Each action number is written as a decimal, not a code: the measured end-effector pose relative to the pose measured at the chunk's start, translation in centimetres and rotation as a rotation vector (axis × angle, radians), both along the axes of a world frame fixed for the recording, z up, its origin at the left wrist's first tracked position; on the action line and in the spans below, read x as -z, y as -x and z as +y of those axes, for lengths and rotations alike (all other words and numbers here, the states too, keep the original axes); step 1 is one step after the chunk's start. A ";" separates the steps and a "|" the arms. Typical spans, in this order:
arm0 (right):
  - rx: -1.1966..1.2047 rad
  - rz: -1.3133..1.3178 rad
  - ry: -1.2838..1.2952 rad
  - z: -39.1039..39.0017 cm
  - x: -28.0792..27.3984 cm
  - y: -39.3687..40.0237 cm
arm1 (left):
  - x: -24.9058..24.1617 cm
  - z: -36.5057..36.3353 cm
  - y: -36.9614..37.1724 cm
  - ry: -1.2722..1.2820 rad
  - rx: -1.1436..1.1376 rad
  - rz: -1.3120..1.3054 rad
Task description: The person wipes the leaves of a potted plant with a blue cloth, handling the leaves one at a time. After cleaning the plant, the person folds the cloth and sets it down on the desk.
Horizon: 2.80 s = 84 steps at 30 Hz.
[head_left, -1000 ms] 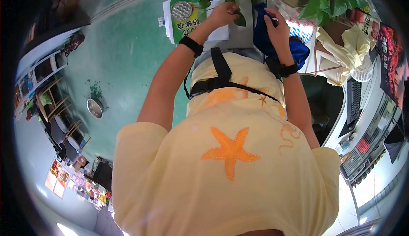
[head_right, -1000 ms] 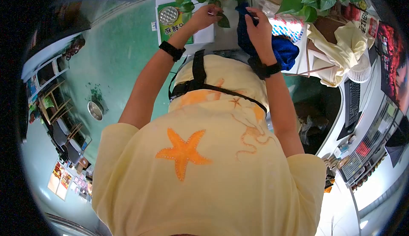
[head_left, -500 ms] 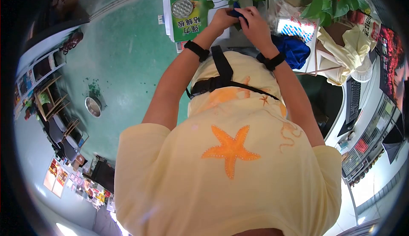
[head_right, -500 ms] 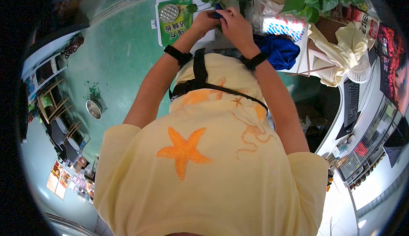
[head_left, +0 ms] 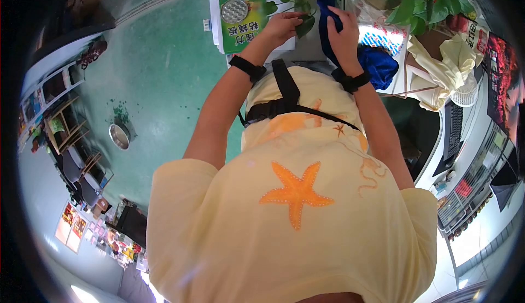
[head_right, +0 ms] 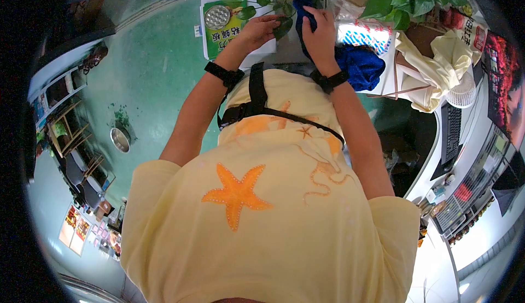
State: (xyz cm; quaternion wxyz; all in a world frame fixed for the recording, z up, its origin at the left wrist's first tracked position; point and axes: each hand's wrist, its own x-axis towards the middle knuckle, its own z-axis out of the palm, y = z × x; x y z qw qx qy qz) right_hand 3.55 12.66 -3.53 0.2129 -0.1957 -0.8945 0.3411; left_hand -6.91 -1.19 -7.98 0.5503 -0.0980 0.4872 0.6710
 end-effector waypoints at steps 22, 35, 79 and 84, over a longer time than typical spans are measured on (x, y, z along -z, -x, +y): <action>0.234 -0.175 0.821 2.2 3.5 -1.4 | -0.5 0.0 0.8 -0.200 -0.185 -0.169; -0.004 -0.348 1.261 0.2 -0.6 0.7 | -0.7 1.0 -1.1 0.176 0.133 0.464; 0.051 -0.110 0.956 5.5 -0.5 -6.5 | -0.8 12.5 2.7 0.659 1.362 2.006; 0.048 -0.180 0.922 5.6 -1.4 -6.0 | -0.2 11.8 3.5 0.680 1.272 2.014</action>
